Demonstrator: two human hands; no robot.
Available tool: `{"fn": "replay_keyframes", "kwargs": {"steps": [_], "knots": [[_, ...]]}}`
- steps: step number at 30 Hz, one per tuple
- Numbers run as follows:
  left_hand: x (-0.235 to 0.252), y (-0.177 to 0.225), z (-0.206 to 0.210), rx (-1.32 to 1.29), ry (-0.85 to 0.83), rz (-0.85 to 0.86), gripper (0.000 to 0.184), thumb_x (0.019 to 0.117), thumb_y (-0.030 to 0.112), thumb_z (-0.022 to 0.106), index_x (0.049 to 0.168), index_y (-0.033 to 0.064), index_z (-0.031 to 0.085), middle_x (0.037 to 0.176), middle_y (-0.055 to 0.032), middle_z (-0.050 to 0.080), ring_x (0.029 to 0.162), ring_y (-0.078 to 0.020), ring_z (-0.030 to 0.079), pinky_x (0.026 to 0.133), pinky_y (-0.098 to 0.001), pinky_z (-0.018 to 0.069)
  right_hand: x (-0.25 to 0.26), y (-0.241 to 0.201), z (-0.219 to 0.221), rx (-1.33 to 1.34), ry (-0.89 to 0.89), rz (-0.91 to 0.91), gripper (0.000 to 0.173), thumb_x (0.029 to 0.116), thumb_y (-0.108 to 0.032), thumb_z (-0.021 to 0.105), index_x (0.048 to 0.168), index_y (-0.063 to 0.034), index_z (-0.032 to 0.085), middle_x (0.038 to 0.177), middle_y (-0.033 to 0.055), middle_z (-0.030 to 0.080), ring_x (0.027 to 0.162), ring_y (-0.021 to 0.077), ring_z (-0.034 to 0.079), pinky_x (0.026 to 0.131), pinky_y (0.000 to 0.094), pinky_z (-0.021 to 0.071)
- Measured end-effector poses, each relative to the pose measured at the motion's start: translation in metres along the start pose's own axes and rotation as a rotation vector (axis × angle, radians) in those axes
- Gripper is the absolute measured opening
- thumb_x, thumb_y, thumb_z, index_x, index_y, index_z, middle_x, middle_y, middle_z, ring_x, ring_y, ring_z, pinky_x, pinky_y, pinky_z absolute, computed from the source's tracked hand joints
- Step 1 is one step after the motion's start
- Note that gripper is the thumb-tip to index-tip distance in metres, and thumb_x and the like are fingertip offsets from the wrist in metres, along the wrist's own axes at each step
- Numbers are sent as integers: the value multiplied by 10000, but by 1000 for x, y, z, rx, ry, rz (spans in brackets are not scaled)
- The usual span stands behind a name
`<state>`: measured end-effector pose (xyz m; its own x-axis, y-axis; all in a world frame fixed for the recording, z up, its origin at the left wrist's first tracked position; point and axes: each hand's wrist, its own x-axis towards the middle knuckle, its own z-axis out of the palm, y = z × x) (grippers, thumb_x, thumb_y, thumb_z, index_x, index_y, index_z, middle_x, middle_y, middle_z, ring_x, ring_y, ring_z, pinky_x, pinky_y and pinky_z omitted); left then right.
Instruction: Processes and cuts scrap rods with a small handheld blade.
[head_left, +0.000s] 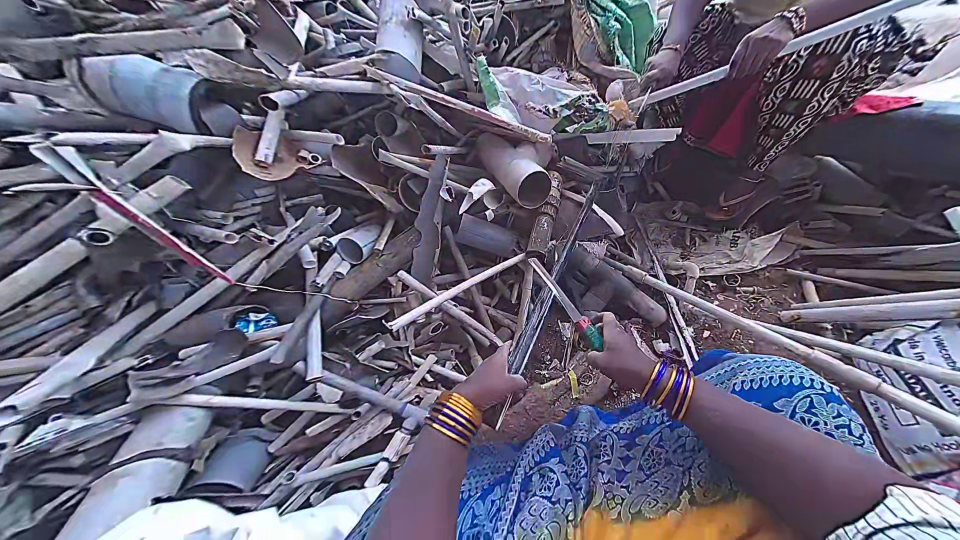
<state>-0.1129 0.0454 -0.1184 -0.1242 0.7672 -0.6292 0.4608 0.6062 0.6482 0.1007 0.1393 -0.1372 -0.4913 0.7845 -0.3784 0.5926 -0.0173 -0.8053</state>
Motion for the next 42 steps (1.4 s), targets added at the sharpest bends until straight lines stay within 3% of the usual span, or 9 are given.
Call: {"fn": "replay_keyframes", "kwargs": {"steps": [5,11,15,18,23,27,35,39,42], "knots": [[-26,1,-23,-533,-71,304,863,888,38,587,1603,22,105,1320,-152,563,971,-183,713,788,-317,624,18,20,6,338,-125,62,533,967,3,547,1487,-32,435,1136,176,611,771,198,665,699,358,587],[-29,-19,-40,-1235,154,762,887,805,515,808,1435,-17,481,1259,-243,680,1105,-391,712,936,-482,610,25,19,-12,721,-301,115,360,1085,-206,304,1387,-100,468,816,58,669,498,111,573,448,237,483],[-22,-5,-30,-1081,695,601,425,1138,272,245,1383,-24,427,1107,-158,733,928,-268,765,811,-380,649,22,10,-17,731,-343,122,355,1105,-224,271,1376,-111,472,831,40,626,480,90,521,427,221,448],[-20,3,-22,-965,920,468,344,1139,231,347,1289,-36,504,922,-121,766,762,-208,774,688,-325,655,15,3,-10,323,-191,-8,399,1037,-110,382,1434,-81,350,869,52,527,555,109,519,498,256,464],[-25,4,-11,-792,993,408,331,1117,199,422,1269,-77,525,853,-90,742,686,-125,742,650,-257,628,-13,-3,2,-267,-84,-316,693,959,-52,574,1596,-35,303,1464,269,501,1265,389,584,1051,508,478],[-27,0,-4,-748,918,469,527,1138,293,195,1378,-92,464,969,-133,727,750,-142,740,701,-280,624,-9,4,3,-215,-144,-280,592,1062,-395,529,1510,-15,456,1397,255,553,1239,372,589,1049,532,455],[-32,3,5,-582,1048,365,590,1148,318,183,1215,-127,564,886,-151,727,703,-131,738,677,-283,623,-34,-7,14,-305,-215,-351,636,1033,-267,619,1540,14,357,1191,264,656,1066,404,670,956,548,515],[-33,1,8,-358,1169,346,610,1149,290,197,992,-111,630,739,-83,714,662,-67,714,692,-265,598,-38,21,41,-436,236,-969,448,957,-170,583,1354,34,625,887,215,703,602,356,688,496,468,559],[-34,-2,6,-141,1234,350,590,1137,242,258,896,-119,659,725,-122,708,697,-123,713,755,-326,574,-28,24,35,-463,240,-781,475,1001,-125,536,1456,10,552,943,271,700,715,437,708,602,542,575]]}}
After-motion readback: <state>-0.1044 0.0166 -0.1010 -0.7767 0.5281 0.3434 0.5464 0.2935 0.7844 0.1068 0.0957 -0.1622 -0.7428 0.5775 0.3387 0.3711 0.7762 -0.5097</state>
